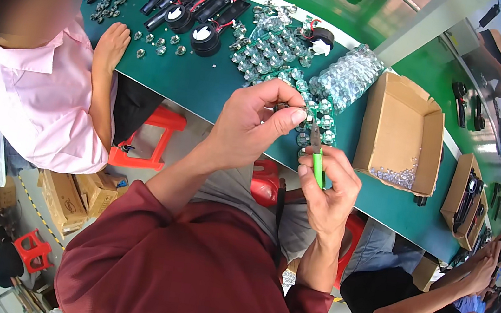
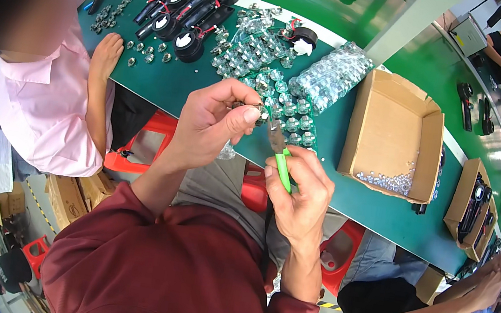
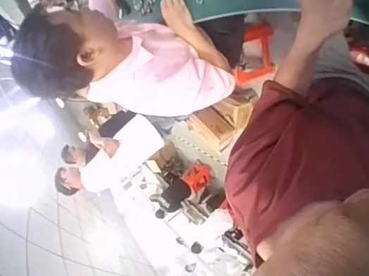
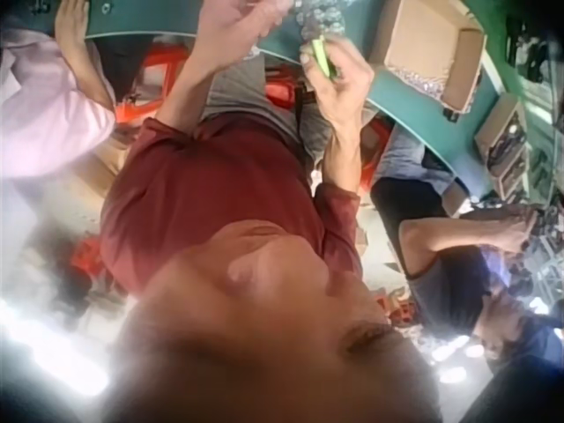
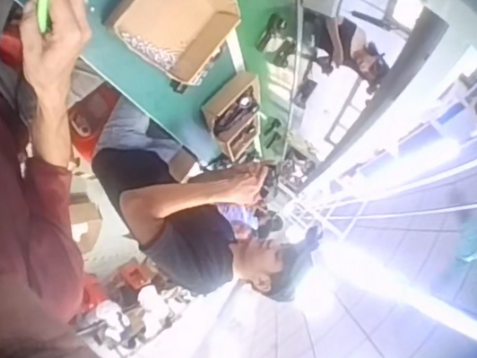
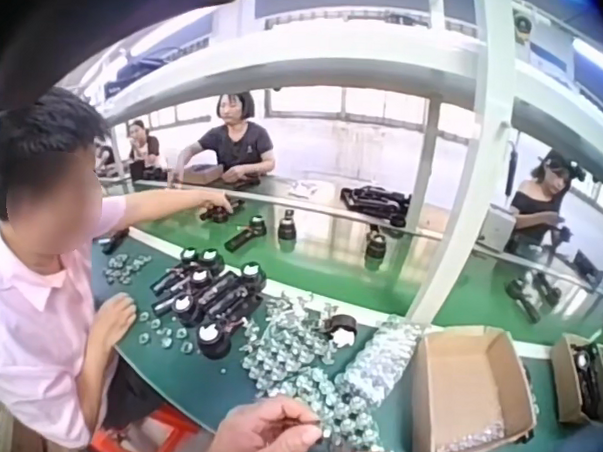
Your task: Using side cutters to trim excess leads or components from small circular circuit boards at an assembly line.
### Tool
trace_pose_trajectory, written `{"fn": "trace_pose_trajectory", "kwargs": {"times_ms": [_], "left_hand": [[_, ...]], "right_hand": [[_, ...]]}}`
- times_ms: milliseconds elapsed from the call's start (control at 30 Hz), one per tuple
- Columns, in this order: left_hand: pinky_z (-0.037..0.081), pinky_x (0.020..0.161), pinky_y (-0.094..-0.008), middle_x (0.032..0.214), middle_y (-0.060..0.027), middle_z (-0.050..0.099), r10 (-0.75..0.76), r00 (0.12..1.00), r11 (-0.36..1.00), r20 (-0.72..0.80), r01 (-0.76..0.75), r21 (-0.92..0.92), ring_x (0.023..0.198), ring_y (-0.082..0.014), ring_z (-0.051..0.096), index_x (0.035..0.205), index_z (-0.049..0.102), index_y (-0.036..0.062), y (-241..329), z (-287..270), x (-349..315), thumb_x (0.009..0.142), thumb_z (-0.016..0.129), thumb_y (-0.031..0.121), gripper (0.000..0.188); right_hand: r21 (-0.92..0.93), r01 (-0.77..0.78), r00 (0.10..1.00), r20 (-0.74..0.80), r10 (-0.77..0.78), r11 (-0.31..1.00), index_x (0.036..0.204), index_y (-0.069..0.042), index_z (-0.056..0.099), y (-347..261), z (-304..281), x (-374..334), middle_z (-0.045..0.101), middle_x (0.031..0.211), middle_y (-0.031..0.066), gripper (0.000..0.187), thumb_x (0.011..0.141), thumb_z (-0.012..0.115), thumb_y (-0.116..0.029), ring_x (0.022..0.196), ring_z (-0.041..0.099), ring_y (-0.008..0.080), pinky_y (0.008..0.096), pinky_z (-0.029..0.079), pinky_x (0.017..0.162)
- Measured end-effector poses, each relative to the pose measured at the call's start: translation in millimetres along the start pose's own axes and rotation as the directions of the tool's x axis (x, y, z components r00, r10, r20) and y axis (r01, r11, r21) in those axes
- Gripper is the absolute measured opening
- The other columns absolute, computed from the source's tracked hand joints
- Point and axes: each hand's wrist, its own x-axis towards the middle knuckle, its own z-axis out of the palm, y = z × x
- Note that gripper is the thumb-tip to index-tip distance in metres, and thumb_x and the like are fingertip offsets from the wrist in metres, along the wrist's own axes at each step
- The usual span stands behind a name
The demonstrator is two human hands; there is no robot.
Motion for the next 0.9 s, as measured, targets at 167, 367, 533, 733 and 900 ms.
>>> {"fn": "trace_pose_trajectory", "kwargs": {"times_ms": [167, 367, 533, 733, 900], "left_hand": [[0.045, 0.056, -0.0207, 0.083, -0.0025, 0.063, -0.014, 1.0, 1.0, 0.011, 0.014, -0.018, 0.066, -0.0049, 0.055, 0.107, 0.063, -0.0013, -2.3, -0.6, -0.1, 0.101, 0.066, 0.013, 0.016], [0.046, 0.054, -0.0222, 0.082, -0.0047, 0.065, -0.104, 0.99, 0.991, 0.093, 0.111, -0.07, 0.065, -0.0073, 0.059, 0.109, 0.063, -0.0027, -0.8, -7.9, 2.3, 0.102, 0.065, 0.015, 0.019], [0.046, 0.053, -0.0227, 0.078, -0.0059, 0.065, -0.112, 0.979, 0.973, 0.169, 0.143, -0.181, 0.06, -0.0089, 0.058, 0.107, 0.064, -0.0034, -0.4, -13.0, 4.1, 0.102, 0.065, 0.016, 0.02], [0.045, 0.051, -0.0236, 0.078, -0.0065, 0.065, -0.081, 0.984, 0.964, 0.159, 0.118, -0.239, 0.058, -0.0094, 0.057, 0.104, 0.064, -0.0031, 6.8, -15.2, 0.9, 0.102, 0.065, 0.016, 0.019], [0.046, 0.05, -0.024, 0.079, -0.0071, 0.066, -0.096, 0.987, 0.96, 0.13, 0.127, -0.25, 0.058, -0.0099, 0.058, 0.105, 0.064, -0.003, -1.1, -15.1, 4.9, 0.101, 0.065, 0.014, 0.018]], "right_hand": [[-0.03, -0.022, 0.999, 0.025, 0.023, 0.999, 0.087, 0.003, 0.071, 2.5, -1.2, -1.9, 0.07, 0.092, 0.0143, 0.015, 0.081, 0.081, -0.005, 0.076, 0.066, 0.0251, 0.0324, 0.052, 0.069], [0.13, -0.071, 0.994, 0.088, 0.06, 0.989, 0.085, 0.004, 0.07, 1.9, -1.8, -3.0, 0.07, 0.089, 0.0126, 0.016, 0.083, 0.081, -0.007, 0.072, 0.063, 0.02, 0.0315, 0.05, 0.067], [0.388, -0.209, 0.967, 0.221, 0.13, 0.897, 0.084, 0.005, 0.07, 3.7, -4.7, -3.7, 0.071, 0.088, 0.0105, 0.014, 0.084, 0.079, -0.005, 0.074, 0.061, 0.0146, 0.0289, 0.047, 0.066], [0.305, -0.136, 0.988, 0.113, 0.106, 0.943, 0.081, 0.005, 0.068, 5.1, -14.2, 1.2, 0.071, 0.089, 0.0117, 0.014, 0.084, 0.079, -0.004, 0.074, 0.06, 0.014, 0.028, 0.046, 0.066], [0.254, -0.179, 0.984, 0.038, 0.175, 0.95, 0.084, 0.005, 0.07, -3.7, -26.0, 2.5, 0.071, 0.092, 0.0102, 0.013, 0.085, 0.079, -0.005, 0.078, 0.06, 0.013, 0.0278, 0.048, 0.071]]}}
